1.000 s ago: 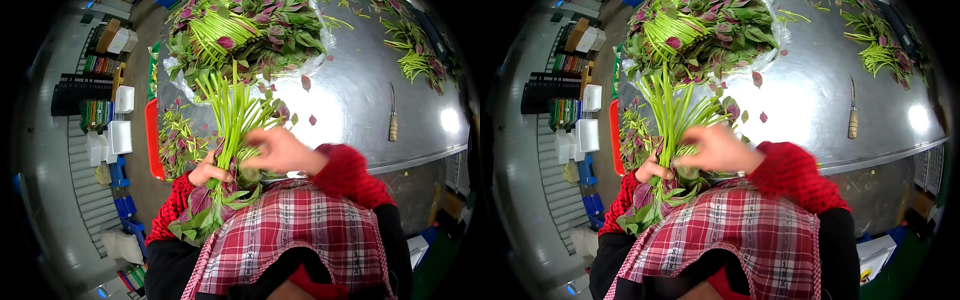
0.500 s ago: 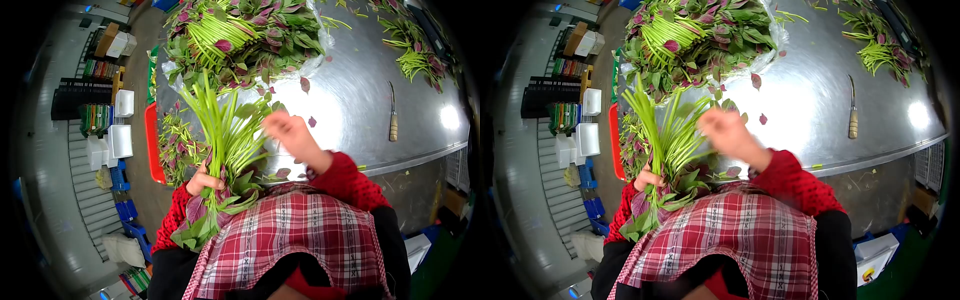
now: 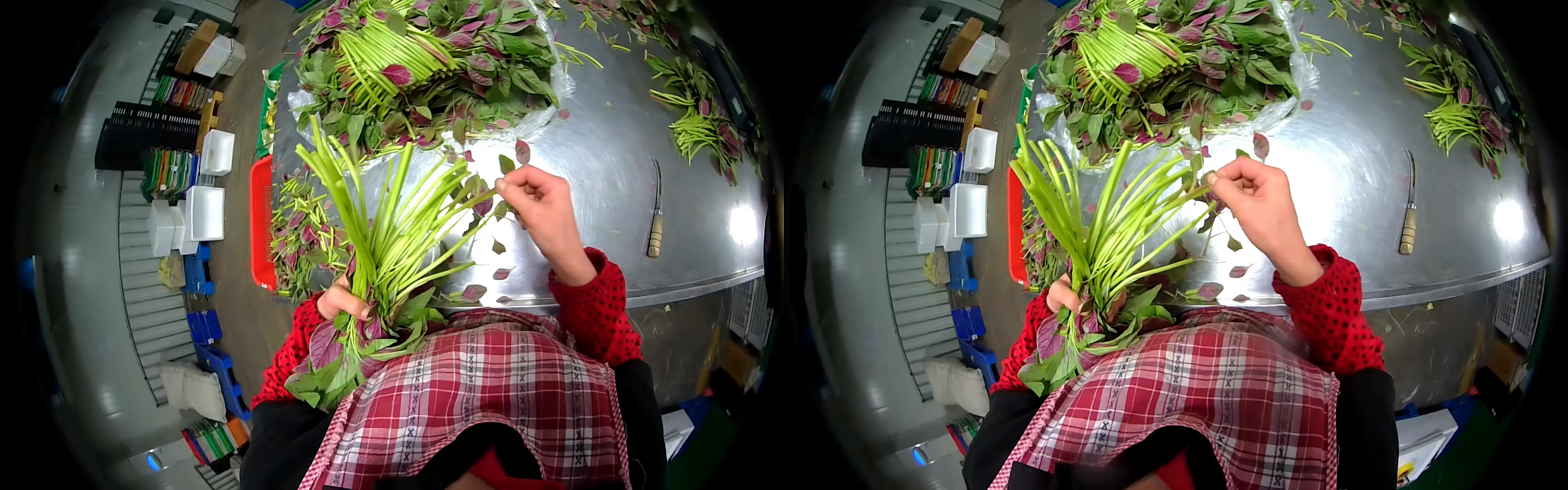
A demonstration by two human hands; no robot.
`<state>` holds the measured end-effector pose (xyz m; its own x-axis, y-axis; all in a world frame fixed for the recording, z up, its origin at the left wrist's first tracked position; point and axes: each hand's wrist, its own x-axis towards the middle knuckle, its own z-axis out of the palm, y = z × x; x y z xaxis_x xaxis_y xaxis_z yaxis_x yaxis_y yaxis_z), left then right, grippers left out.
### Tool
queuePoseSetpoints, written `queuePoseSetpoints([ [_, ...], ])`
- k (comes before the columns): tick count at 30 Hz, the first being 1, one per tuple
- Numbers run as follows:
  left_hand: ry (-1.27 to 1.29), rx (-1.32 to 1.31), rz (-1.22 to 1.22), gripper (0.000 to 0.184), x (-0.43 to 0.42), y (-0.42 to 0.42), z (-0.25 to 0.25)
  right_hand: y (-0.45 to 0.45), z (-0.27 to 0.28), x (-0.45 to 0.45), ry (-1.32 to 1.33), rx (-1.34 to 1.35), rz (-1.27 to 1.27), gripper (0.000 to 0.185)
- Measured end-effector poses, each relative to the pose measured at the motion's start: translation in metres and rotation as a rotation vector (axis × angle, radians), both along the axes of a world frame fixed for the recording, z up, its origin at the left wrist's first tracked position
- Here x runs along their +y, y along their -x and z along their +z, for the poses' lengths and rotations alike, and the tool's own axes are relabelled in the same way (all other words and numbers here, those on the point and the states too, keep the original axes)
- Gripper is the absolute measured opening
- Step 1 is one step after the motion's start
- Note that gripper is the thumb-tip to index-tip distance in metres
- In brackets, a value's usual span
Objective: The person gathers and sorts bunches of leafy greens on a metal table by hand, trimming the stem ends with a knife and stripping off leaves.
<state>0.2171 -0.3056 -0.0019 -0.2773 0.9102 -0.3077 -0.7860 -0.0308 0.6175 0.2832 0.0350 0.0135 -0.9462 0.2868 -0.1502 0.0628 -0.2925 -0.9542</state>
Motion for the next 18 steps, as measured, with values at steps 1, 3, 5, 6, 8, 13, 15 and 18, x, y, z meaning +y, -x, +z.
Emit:
queuePoseSetpoints([
  [1,-0.025,-0.028,0.011,0.103,0.01,-0.002,0.006,0.0,0.008,0.003,-0.07,0.048,0.01,0.011],
  [3,-0.055,-0.1,0.055,0.103,0.028,-0.009,0.021,0.002,0.026,0.006,-0.143,0.092,0.02,0.01],
  [5,-0.096,-0.098,-0.026,0.102,0.036,-0.006,0.022,0.013,0.049,0.001,-0.422,0.28,0.147,0.015],
  [6,-0.108,-0.099,-0.056,0.101,0.038,-0.005,0.022,0.017,0.055,-0.004,-0.497,0.326,0.261,0.023],
  [8,-0.034,-0.137,-0.118,0.101,0.036,-0.004,0.02,0.025,0.065,-0.024,-0.536,0.313,0.388,0.03],
  [13,0.393,0.067,-0.18,0.079,0.044,0.006,0.046,0.021,0.06,-0.035,-0.673,0.264,0.348,0.027],
  [15,0.463,0.245,-0.203,0.067,0.057,0.005,0.058,0.012,0.062,-0.027,-0.727,0.332,0.319,0.027],
  [18,0.508,0.309,-0.26,0.058,0.062,0.001,0.064,0.006,0.068,-0.038,-0.849,0.473,0.211,0.025],
])
